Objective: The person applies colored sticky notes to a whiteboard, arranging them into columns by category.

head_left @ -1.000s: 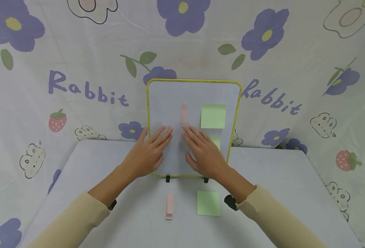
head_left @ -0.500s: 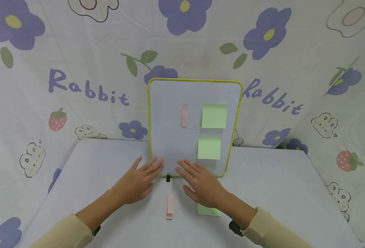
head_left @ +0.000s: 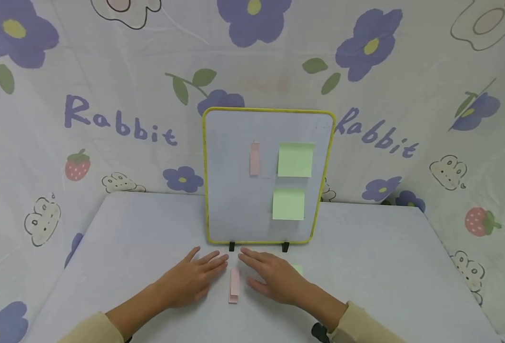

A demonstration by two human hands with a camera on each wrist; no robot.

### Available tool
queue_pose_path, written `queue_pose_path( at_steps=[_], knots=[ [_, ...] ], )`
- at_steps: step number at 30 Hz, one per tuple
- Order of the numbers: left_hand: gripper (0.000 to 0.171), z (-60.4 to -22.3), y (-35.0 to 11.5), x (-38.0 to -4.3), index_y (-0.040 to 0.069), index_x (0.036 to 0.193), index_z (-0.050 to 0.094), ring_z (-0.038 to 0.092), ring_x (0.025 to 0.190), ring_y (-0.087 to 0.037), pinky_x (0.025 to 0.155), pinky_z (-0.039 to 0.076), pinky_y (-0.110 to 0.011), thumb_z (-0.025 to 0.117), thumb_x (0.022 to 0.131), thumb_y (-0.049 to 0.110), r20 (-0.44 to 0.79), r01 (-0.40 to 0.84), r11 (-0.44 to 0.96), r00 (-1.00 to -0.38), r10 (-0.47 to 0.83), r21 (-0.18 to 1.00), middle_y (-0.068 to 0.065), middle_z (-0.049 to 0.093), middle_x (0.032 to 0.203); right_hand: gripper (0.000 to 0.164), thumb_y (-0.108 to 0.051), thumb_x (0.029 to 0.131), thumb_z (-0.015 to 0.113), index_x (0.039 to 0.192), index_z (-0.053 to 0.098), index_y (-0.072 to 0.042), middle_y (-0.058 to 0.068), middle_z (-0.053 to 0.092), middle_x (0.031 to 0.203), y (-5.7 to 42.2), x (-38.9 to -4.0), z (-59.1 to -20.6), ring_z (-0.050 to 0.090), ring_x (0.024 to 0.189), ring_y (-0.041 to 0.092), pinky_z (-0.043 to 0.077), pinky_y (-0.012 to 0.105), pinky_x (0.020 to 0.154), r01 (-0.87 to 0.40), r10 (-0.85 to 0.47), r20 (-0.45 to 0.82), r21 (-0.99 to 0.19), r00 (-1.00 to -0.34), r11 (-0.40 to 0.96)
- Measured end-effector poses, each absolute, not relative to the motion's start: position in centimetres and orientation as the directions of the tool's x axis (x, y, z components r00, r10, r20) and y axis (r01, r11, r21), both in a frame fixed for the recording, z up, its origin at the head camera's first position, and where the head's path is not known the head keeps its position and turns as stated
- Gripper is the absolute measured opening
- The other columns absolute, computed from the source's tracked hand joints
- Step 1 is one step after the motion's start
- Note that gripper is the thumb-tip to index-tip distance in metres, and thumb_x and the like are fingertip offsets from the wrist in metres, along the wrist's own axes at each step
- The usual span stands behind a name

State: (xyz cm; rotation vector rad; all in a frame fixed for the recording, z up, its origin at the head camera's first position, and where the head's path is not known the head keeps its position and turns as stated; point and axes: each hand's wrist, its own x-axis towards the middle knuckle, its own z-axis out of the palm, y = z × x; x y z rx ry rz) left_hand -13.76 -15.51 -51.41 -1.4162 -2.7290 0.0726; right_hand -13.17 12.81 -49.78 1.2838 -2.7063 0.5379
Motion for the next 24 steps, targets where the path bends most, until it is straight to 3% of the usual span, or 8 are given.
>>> queue_pose_path(
  at_steps=[12,24],
  knots=[
    [0.055,-51.8,-15.2,-12.8,0.013,0.152,0.043,0.038,0.143,-0.020,0.109,0.034,-0.058,0.054,0.099,0.024,-0.021,0.842,0.539,-0.539,0.842,-0.005,0.000,0.035,0.159,0.054,-0.022,0.092,0.072,0.140,0.056,-0.005,0.010,0.054,0.145,12.3,-12.6,-51.1,0.055,0.129,0.024,0.046,0.042,0.103,-0.673,-0.698,0.148,-0.460,-0.701,0.579],
    [0.056,-52.4,-15.4,-12.1,0.013,0.151,0.045,0.045,0.139,-0.021,0.105,0.039,-0.058,0.057,0.097,0.024,0.007,0.870,0.494,-0.493,0.870,-0.007,-0.001,0.041,0.156,0.046,-0.025,0.093,0.071,0.134,0.062,-0.007,0.008,0.059,0.140,11.4,-12.0,-52.5,0.058,0.125,0.022,0.049,0.040,0.099,-0.688,-0.699,0.155,-0.413,-0.699,0.596]
  ],
)
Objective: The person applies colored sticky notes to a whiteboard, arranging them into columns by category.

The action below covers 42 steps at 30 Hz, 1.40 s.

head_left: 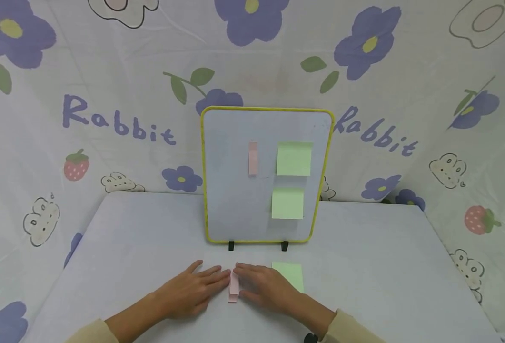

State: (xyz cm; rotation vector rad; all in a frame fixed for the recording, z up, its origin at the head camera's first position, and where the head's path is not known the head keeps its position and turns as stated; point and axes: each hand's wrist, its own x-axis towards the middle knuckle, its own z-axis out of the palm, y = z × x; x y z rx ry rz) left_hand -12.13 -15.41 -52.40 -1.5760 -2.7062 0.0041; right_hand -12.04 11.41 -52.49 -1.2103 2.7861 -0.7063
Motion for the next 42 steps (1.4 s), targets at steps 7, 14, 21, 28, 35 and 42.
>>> queue_pose_path(
  at_steps=[7,14,21,28,35,42],
  knots=[
    [0.055,-52.4,-15.4,-12.1,0.012,0.150,0.046,0.047,0.137,-0.020,0.105,0.040,-0.053,0.058,0.097,0.023,0.036,0.884,0.466,-0.464,0.885,-0.037,-0.001,0.044,0.154,0.036,-0.021,0.090,0.074,0.123,0.068,-0.006,0.007,0.067,0.125,11.0,-12.0,-52.4,0.066,0.112,0.021,0.054,0.037,0.091,-0.747,-0.697,0.279,-0.342,-0.660,0.571],
    [0.054,-52.3,-15.3,-12.0,0.012,0.150,0.047,0.046,0.138,-0.021,0.106,0.041,-0.051,0.056,0.097,0.022,0.042,0.886,0.462,-0.460,0.887,-0.037,-0.002,0.044,0.154,0.028,-0.016,0.088,0.075,0.114,0.071,-0.006,0.004,0.071,0.114,10.6,-12.1,-52.3,0.069,0.102,0.017,0.055,0.033,0.085,-0.757,-0.687,0.319,-0.305,-0.653,0.578],
    [0.052,-52.4,-15.1,-12.0,0.012,0.146,0.051,0.047,0.137,-0.022,0.104,0.042,-0.051,0.058,0.096,0.023,0.042,0.881,0.471,-0.469,0.882,-0.043,-0.002,0.046,0.153,0.014,-0.014,0.088,0.074,0.101,0.074,-0.010,-0.002,0.073,0.104,10.2,-12.1,-52.8,0.070,0.093,0.010,0.056,0.029,0.077,-0.764,-0.675,0.358,-0.296,-0.645,0.573],
    [0.051,-52.4,-15.0,-12.0,0.014,0.144,0.054,0.049,0.136,-0.022,0.102,0.044,-0.050,0.059,0.094,0.022,0.067,0.878,0.477,-0.473,0.878,-0.050,-0.002,0.049,0.150,0.008,-0.012,0.090,0.073,0.097,0.076,-0.011,-0.003,0.074,0.100,9.9,-12.4,-52.6,0.070,0.093,0.009,0.057,0.029,0.078,-0.728,-0.645,0.338,-0.345,-0.686,0.593],
    [0.052,-52.6,-15.0,-12.1,0.014,0.145,0.054,0.049,0.135,-0.021,0.102,0.044,-0.050,0.060,0.093,0.021,0.073,0.875,0.480,-0.476,0.877,-0.058,-0.002,0.049,0.150,0.008,-0.011,0.090,0.072,0.097,0.075,-0.009,0.000,0.075,0.098,9.7,-12.6,-52.3,0.070,0.096,0.011,0.056,0.029,0.082,-0.705,-0.610,0.353,-0.382,-0.709,0.598],
    [0.050,-52.7,-14.9,-12.2,0.015,0.144,0.054,0.048,0.136,-0.021,0.103,0.043,-0.051,0.059,0.095,0.023,0.035,0.870,0.489,-0.488,0.872,-0.056,-0.002,0.047,0.152,0.007,-0.010,0.089,0.074,0.095,0.075,-0.007,0.001,0.075,0.096,9.5,-12.8,-52.0,0.071,0.091,0.010,0.057,0.027,0.080,-0.697,-0.576,0.392,-0.424,-0.717,0.579]
  ],
)
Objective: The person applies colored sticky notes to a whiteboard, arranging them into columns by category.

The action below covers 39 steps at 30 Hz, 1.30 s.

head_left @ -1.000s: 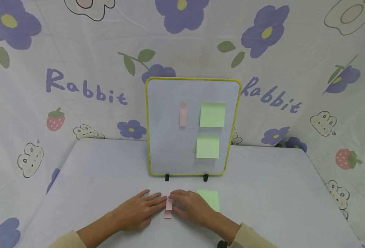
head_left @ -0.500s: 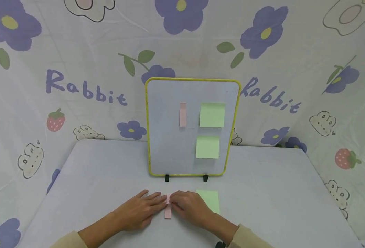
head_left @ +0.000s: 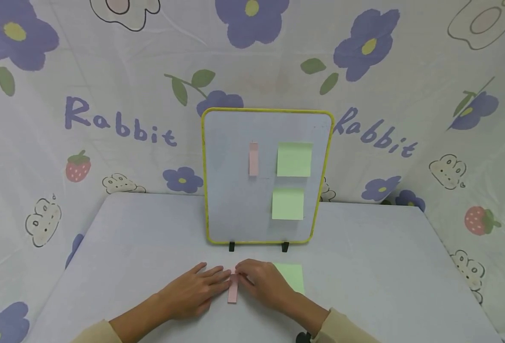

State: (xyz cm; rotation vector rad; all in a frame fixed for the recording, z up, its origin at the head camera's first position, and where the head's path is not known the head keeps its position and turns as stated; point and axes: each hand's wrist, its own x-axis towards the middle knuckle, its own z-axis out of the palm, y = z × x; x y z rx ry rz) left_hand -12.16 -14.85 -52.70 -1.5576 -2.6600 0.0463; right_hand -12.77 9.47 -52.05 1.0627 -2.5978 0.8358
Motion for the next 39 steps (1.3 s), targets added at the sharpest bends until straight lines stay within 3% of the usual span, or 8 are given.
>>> queue_pose_path(
  at_steps=[10,14,20,28,39],
  knots=[
    [0.050,-52.7,-14.9,-12.1,0.016,0.142,0.057,0.049,0.135,-0.021,0.102,0.044,-0.050,0.060,0.093,0.024,0.049,0.870,0.486,-0.484,0.874,-0.084,0.000,0.045,0.154,0.009,-0.005,0.089,0.072,0.096,0.074,-0.010,0.000,0.074,0.098,9.4,-13.2,-51.3,0.068,0.084,0.006,0.055,0.021,0.076,-0.639,-0.517,0.378,-0.499,-0.768,0.585],
    [0.049,-52.6,-14.6,-12.2,0.016,0.142,0.057,0.050,0.134,-0.020,0.102,0.044,-0.049,0.060,0.094,0.025,0.053,0.874,0.478,-0.476,0.878,-0.080,0.000,0.048,0.151,0.009,-0.003,0.089,0.071,0.096,0.073,-0.008,0.004,0.074,0.100,9.6,-13.5,-51.3,0.069,0.086,0.008,0.055,0.019,0.077,-0.650,-0.508,0.407,-0.519,-0.759,0.555],
    [0.046,-52.4,-14.4,-12.3,0.015,0.141,0.058,0.050,0.134,-0.020,0.102,0.045,-0.049,0.058,0.096,0.024,0.023,0.874,0.485,-0.484,0.875,-0.042,0.000,0.051,0.149,0.011,0.002,0.086,0.072,0.095,0.072,-0.005,0.011,0.072,0.106,10.2,-14.3,-50.2,0.071,0.088,0.012,0.055,0.020,0.077,-0.703,-0.504,0.491,-0.486,-0.711,0.518],
    [0.043,-52.2,-14.2,-12.4,0.015,0.141,0.058,0.048,0.136,-0.020,0.103,0.044,-0.048,0.056,0.098,0.024,-0.011,0.869,0.495,-0.495,0.869,-0.018,0.000,0.051,0.149,0.015,0.004,0.081,0.075,0.094,0.071,-0.003,0.011,0.072,0.111,11.2,-16.0,-48.6,0.073,0.085,0.016,0.055,0.019,0.067,-0.790,-0.512,0.631,-0.293,-0.583,0.539],
    [0.043,-52.1,-14.1,-12.5,0.014,0.139,0.060,0.050,0.134,-0.021,0.103,0.045,-0.047,0.057,0.097,0.022,0.010,0.877,0.480,-0.480,0.877,-0.013,-0.001,0.053,0.147,0.021,0.005,0.079,0.077,0.099,0.073,0.001,0.013,0.073,0.110,11.6,-18.0,-46.2,0.072,0.096,0.024,0.057,0.028,0.079,-0.795,-0.506,0.685,-0.181,-0.524,0.579]
  ],
)
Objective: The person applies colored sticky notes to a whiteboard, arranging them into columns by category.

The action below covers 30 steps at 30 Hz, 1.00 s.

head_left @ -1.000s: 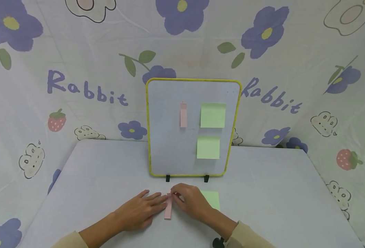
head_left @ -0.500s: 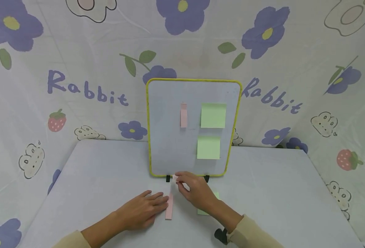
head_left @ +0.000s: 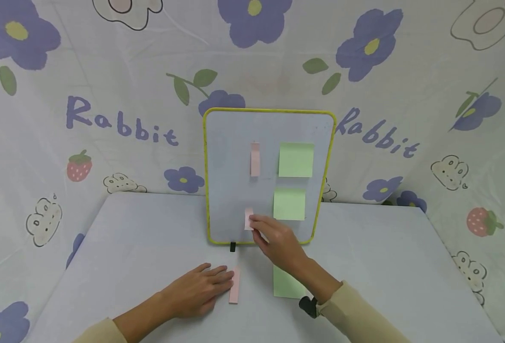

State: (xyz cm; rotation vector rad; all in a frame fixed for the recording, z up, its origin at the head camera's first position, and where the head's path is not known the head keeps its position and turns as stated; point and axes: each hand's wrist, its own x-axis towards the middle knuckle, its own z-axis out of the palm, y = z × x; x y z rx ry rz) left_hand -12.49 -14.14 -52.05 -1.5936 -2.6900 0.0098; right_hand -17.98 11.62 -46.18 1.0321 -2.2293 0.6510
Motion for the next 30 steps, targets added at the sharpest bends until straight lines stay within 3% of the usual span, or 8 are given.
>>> queue_pose_path(
  at_steps=[13,30],
  knots=[
    [0.042,-52.2,-14.1,-12.6,0.014,0.138,0.061,0.051,0.134,-0.020,0.102,0.046,-0.045,0.057,0.096,0.022,0.025,0.884,0.467,-0.466,0.884,-0.035,-0.001,0.054,0.146,0.019,0.007,0.080,0.075,0.099,0.073,0.005,0.017,0.072,0.109,11.2,-20.3,-44.6,0.072,0.096,0.028,0.058,0.032,0.076,-0.805,-0.456,0.757,-0.152,-0.468,0.573],
    [0.041,-51.9,-14.0,-12.5,0.014,0.135,0.062,0.052,0.132,-0.021,0.101,0.046,-0.045,0.057,0.096,0.020,0.046,0.884,0.466,-0.464,0.884,-0.032,-0.001,0.056,0.144,0.017,0.006,0.082,0.075,0.099,0.073,0.003,0.017,0.072,0.110,11.4,-21.6,-44.6,0.072,0.098,0.028,0.058,0.033,0.079,-0.757,-0.446,0.713,-0.183,-0.541,0.627]
  ],
)
